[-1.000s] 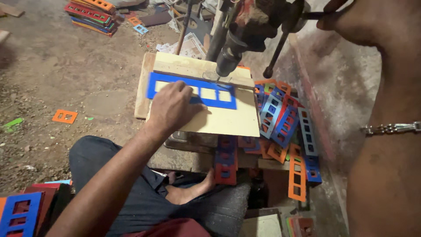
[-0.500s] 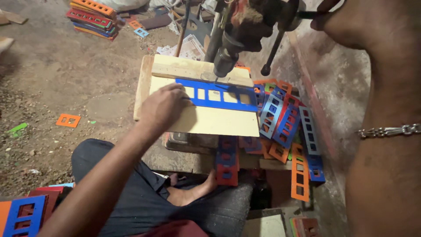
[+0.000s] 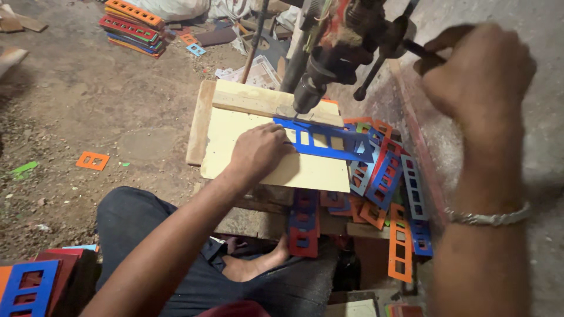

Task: The person operates a drill press to drill holes into colorful plastic frames. They place each frame under the drill bit, lower the lever to drill, and then remove the frame to place it aside. The person repeats this process with multiple frames of different colors.

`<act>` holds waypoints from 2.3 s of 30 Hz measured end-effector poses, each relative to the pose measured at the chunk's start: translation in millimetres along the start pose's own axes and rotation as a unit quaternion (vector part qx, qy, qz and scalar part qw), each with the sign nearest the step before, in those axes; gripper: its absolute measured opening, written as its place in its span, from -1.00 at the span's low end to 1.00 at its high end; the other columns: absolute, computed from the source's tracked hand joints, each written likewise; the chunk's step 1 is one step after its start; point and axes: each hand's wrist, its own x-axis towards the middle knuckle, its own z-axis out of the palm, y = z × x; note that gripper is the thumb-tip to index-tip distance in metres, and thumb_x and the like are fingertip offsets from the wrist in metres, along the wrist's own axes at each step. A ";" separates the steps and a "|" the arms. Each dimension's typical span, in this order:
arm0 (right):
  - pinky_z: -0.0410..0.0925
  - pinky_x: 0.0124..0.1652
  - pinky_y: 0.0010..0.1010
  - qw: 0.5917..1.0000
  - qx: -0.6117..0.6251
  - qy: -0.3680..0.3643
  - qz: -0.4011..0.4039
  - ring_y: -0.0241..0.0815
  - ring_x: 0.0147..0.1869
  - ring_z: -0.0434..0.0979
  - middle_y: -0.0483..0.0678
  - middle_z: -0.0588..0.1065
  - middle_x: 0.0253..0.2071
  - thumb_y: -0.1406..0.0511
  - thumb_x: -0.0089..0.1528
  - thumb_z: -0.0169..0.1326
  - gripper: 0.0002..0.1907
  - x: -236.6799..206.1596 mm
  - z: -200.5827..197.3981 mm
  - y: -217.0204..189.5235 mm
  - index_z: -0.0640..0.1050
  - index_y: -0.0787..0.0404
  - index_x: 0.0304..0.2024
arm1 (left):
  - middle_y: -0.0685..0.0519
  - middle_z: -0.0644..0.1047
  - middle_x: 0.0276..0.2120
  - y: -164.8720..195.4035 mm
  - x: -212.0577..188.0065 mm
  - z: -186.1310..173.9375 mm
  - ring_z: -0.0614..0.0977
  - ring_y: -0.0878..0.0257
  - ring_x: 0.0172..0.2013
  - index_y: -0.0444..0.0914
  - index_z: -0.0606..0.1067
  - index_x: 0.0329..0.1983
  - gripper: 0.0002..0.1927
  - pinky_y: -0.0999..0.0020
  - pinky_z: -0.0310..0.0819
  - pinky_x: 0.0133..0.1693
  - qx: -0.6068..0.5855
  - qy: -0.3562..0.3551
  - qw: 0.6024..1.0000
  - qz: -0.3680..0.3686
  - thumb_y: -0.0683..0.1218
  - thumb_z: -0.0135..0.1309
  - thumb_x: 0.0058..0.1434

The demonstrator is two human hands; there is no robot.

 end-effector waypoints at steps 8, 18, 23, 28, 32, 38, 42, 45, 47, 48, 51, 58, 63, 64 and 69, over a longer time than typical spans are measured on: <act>0.38 -0.29 -0.23 0.996 -0.049 0.057 0.044 -0.05 -0.37 0.64 -0.06 0.64 -0.39 0.23 0.26 0.29 -0.90 -40.4 52.0 -1.0 0.72 0.11 -0.26 | -0.07 0.62 -0.27 1.4 1.2 -3.3 0.64 0.00 -0.11 -0.28 0.58 -0.39 -0.70 0.09 0.53 -0.10 -0.006 -0.004 1.000 0.000 0.07 0.22 0.15; 0.42 -0.28 -0.02 0.985 0.009 0.167 0.034 0.18 -0.29 0.63 0.10 0.63 -0.28 0.30 0.27 0.20 -0.76 -67.1 71.5 -21.9 0.74 0.03 -0.02 | -0.04 0.62 -0.27 0.4 1.0 -3.0 0.65 0.01 -0.10 -0.23 0.60 -0.39 -0.75 0.11 0.53 -0.06 -0.017 -0.011 1.000 0.009 0.05 0.19 0.18; 0.41 -0.31 -0.02 0.980 0.015 0.193 0.050 0.16 -0.28 0.64 0.07 0.63 -0.28 0.29 0.27 0.21 -0.76 -69.9 84.9 -22.2 0.73 0.01 -0.02 | -0.07 0.62 -0.25 0.9 0.9 -2.0 0.64 -0.01 -0.12 -0.28 0.58 -0.38 -0.68 0.09 0.53 -0.10 0.001 0.015 1.000 0.016 0.09 0.20 0.16; 0.44 -0.22 0.02 0.990 0.009 0.134 0.031 0.19 -0.27 0.63 0.07 0.63 -0.29 0.30 0.23 0.22 -0.71 -52.5 38.9 -37.3 0.75 -0.02 -0.01 | -0.04 0.63 -0.27 2.1 2.4 -7.1 0.65 0.01 -0.12 -0.24 0.60 -0.40 -0.72 0.09 0.54 -0.10 -0.007 -0.002 1.000 0.015 0.07 0.19 0.17; 0.45 -0.18 -0.07 0.993 0.058 -0.081 0.058 0.05 -0.22 0.64 -0.03 0.65 -0.24 0.12 0.08 0.38 -0.68 7.6 -14.9 -18.1 0.73 -0.05 -0.11 | -0.03 0.63 -0.25 3.9 4.5 -12.8 0.65 0.03 -0.11 -0.23 0.61 -0.39 -0.73 0.09 0.54 -0.11 0.002 -0.015 1.000 0.010 0.07 0.19 0.17; 0.45 -0.19 -0.15 0.984 -0.018 -0.162 -0.069 0.01 -0.24 0.61 0.00 0.64 -0.23 0.06 0.07 0.43 -0.71 61.7 -12.9 30.7 0.76 -0.03 -0.21 | -0.09 0.63 -0.20 3.4 -14.8 -20.5 0.64 -0.02 -0.08 -0.30 0.60 -0.29 -0.63 0.11 0.50 -0.04 -0.037 -0.032 0.992 0.112 0.11 0.23 0.09; 0.44 -0.21 -0.14 0.984 -0.034 -0.172 -0.007 0.02 -0.25 0.60 -0.01 0.63 -0.25 0.09 0.02 0.43 -0.67 54.6 -9.6 29.0 0.74 -0.04 -0.19 | -0.09 0.64 -0.18 8.7 -55.7 -42.8 0.64 -0.04 -0.08 -0.27 0.61 -0.27 -0.67 0.09 0.44 0.02 -0.050 -0.046 0.972 0.226 0.05 0.23 -0.01; 0.44 -0.18 -0.15 0.987 -0.041 -0.153 -0.034 0.01 -0.22 0.60 -0.03 0.64 -0.22 0.07 0.00 0.46 -0.65 51.2 -17.4 20.7 0.74 -0.03 -0.20 | 0.05 0.67 -0.04 17.9 -84.7 -72.4 0.66 0.13 0.02 -0.17 0.62 -0.18 -0.79 0.17 0.49 0.11 -0.031 -0.002 0.962 0.272 -0.15 0.13 0.11; 0.44 -0.18 -0.15 0.988 -0.033 -0.146 -0.047 0.00 -0.22 0.60 -0.07 0.64 -0.19 0.08 0.00 0.45 -0.65 51.5 -20.0 18.4 0.74 -0.03 -0.19 | 0.03 0.66 -0.32 27.8 -105.7 -100.8 0.67 0.08 -0.19 -0.17 0.65 -0.28 -0.87 0.18 0.54 -0.13 -0.112 -0.086 0.980 0.142 -0.08 0.21 0.11; 0.44 -0.18 -0.14 0.988 -0.022 -0.148 -0.045 0.00 -0.22 0.60 -0.10 0.64 -0.16 0.10 0.00 0.43 -0.66 52.0 -19.7 18.9 0.73 -0.04 -0.18 | 0.04 0.67 -0.37 31.2 -109.1 -112.4 0.69 0.07 -0.25 -0.16 0.65 -0.34 -0.88 0.16 0.55 -0.19 -0.124 -0.127 0.980 0.085 -0.06 0.24 0.08; 0.46 -0.20 -0.17 0.989 0.016 -0.131 -0.066 -0.06 -0.19 0.62 -0.14 0.65 -0.13 0.14 -0.02 0.44 -0.64 51.9 -13.5 24.0 0.70 0.01 -0.18 | -0.03 0.67 -0.38 28.5 -110.3 -156.5 0.71 -0.03 -0.39 -0.03 0.69 -0.24 -0.77 0.09 0.59 -0.31 -0.072 -0.243 0.962 -0.100 -0.04 0.26 -0.02; 0.45 -0.20 -0.14 0.990 0.001 -0.130 -0.054 -0.01 -0.22 0.61 -0.14 0.65 -0.17 0.15 0.01 0.43 -0.69 49.7 -9.4 28.4 0.72 0.00 -0.21 | 0.01 0.68 -0.31 40.2 -92.4 -203.7 0.70 -0.03 -0.35 -0.02 0.67 -0.15 -0.81 0.05 0.57 -0.34 0.088 -0.047 0.978 -0.183 0.00 0.19 0.18; 0.45 -0.13 -0.11 0.984 -0.052 -0.171 -0.018 0.04 -0.16 0.62 -0.08 0.65 -0.16 0.08 0.01 0.43 -0.67 55.3 -15.4 20.5 0.76 -0.14 -0.17 | -0.14 0.64 -0.09 48.4 -62.4 -134.1 0.65 -0.02 -0.01 -0.31 0.58 -0.02 -0.68 0.10 0.53 0.01 0.048 0.100 0.990 0.091 -0.25 0.04 0.15; 0.46 -0.12 -0.11 0.982 -0.061 -0.174 -0.027 0.03 -0.14 0.62 -0.09 0.66 -0.15 0.07 0.00 0.44 -0.66 56.7 -15.0 20.2 0.77 -0.16 -0.16 | -0.16 0.63 -0.09 47.9 -57.2 -112.8 0.62 -0.04 0.01 -0.35 0.57 0.00 -0.60 0.09 0.49 0.05 0.024 0.052 0.993 0.100 -0.22 0.07 0.05; 0.45 -0.08 -0.11 0.984 -0.052 -0.167 -0.030 0.04 -0.11 0.63 -0.07 0.65 -0.12 0.06 0.00 0.44 -0.62 61.4 -7.6 26.5 0.75 -0.14 -0.12 | -0.17 0.53 0.02 50.7 -42.7 -26.8 0.48 -0.06 0.16 -0.36 0.51 0.04 -0.56 0.06 0.32 0.17 0.020 -0.146 0.987 0.062 0.00 0.17 0.18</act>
